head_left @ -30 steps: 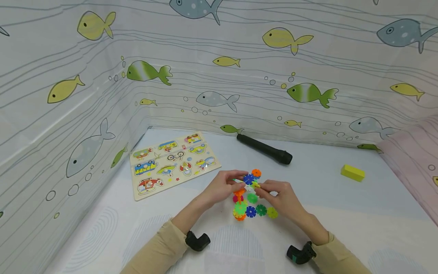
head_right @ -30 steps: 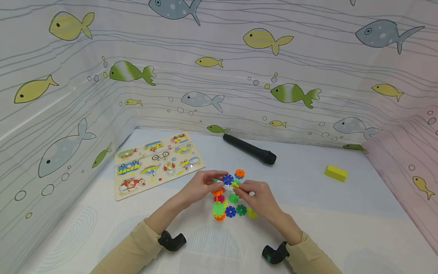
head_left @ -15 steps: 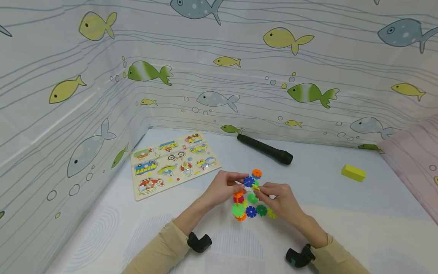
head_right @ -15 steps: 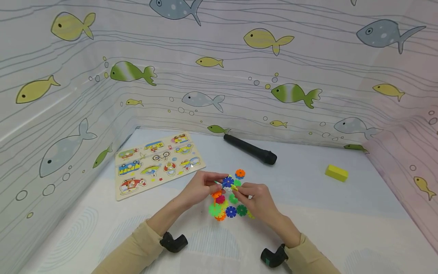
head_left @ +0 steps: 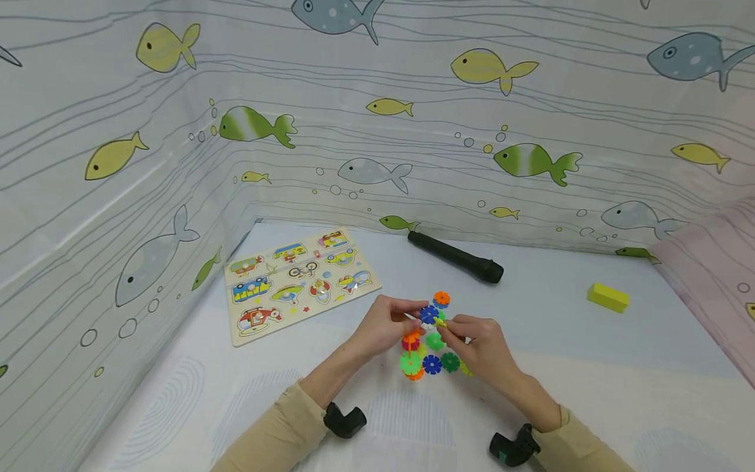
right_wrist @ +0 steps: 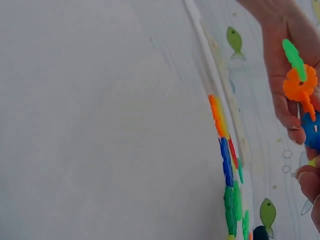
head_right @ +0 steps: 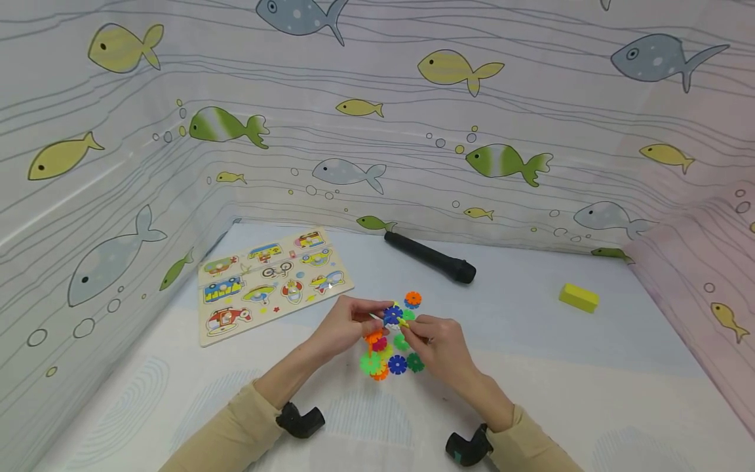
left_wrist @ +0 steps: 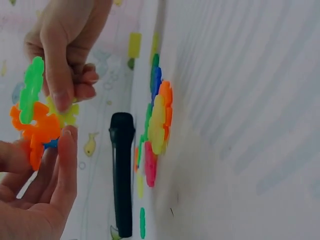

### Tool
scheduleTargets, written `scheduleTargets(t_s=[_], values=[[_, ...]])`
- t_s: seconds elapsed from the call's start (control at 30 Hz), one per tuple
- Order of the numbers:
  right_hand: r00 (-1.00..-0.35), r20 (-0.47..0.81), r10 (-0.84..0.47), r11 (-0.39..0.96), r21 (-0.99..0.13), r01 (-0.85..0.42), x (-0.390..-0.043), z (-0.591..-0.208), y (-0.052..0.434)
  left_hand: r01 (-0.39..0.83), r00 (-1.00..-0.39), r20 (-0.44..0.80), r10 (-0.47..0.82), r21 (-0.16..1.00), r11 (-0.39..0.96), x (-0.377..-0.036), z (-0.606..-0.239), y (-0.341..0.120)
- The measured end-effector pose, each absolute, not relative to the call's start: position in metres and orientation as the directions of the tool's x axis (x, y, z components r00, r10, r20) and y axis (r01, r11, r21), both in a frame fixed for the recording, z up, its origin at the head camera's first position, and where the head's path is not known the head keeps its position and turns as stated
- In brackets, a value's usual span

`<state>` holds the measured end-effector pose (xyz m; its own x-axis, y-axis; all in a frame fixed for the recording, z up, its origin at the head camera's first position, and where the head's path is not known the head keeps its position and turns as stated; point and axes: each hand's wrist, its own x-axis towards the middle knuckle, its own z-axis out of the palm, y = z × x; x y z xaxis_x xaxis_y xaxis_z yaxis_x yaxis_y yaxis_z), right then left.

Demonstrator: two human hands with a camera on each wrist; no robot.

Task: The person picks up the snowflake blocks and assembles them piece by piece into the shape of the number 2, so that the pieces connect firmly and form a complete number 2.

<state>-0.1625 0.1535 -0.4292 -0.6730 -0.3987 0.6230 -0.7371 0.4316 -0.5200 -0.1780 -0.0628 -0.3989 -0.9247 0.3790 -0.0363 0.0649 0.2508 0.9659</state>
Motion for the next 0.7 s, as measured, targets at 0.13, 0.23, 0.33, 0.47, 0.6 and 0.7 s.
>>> scheduleTargets(t_s=[0.13, 0.23, 0.33, 0.47, 0.6, 0.7], values=[[-0.666, 0.630, -0.399, 0.447, -0.501, -0.741, -0.1629, -0.4293, 0.1535, 0.077, -0.921, -0.034, 0.388, 0.961, 0.266, -0.1774, -0.3981, -0.0624], [-0.688, 0.608, -0.396, 0.453, -0.523, -0.722, -0.1647, -0.4270, 0.1553, 0.051, -0.916, -0.059, 0.397, 0.964, 0.262, -0.1787, -0.3981, -0.0633], [-0.754, 0.544, -0.369, 0.467, -0.592, -0.656, -0.1663, -0.4231, 0.1579, 0.013, -0.909, -0.087, 0.409, 0.972, 0.235, -0.1799, -0.3979, -0.0637], [-0.810, 0.482, -0.333, 0.478, -0.655, -0.586, -0.1672, -0.4210, 0.1603, -0.033, -0.903, -0.116, 0.413, 0.978, 0.204, -0.1792, -0.3979, -0.0632], [-0.814, 0.474, -0.336, 0.475, -0.661, -0.581, -0.1682, -0.4217, 0.1614, -0.039, -0.894, -0.128, 0.429, 0.977, 0.210, -0.1785, -0.3981, -0.0628], [-0.822, 0.451, -0.349, 0.477, -0.669, -0.570, -0.1692, -0.4228, 0.1626, -0.017, -0.885, -0.120, 0.449, 0.974, 0.228, -0.1793, -0.3985, -0.0625]])
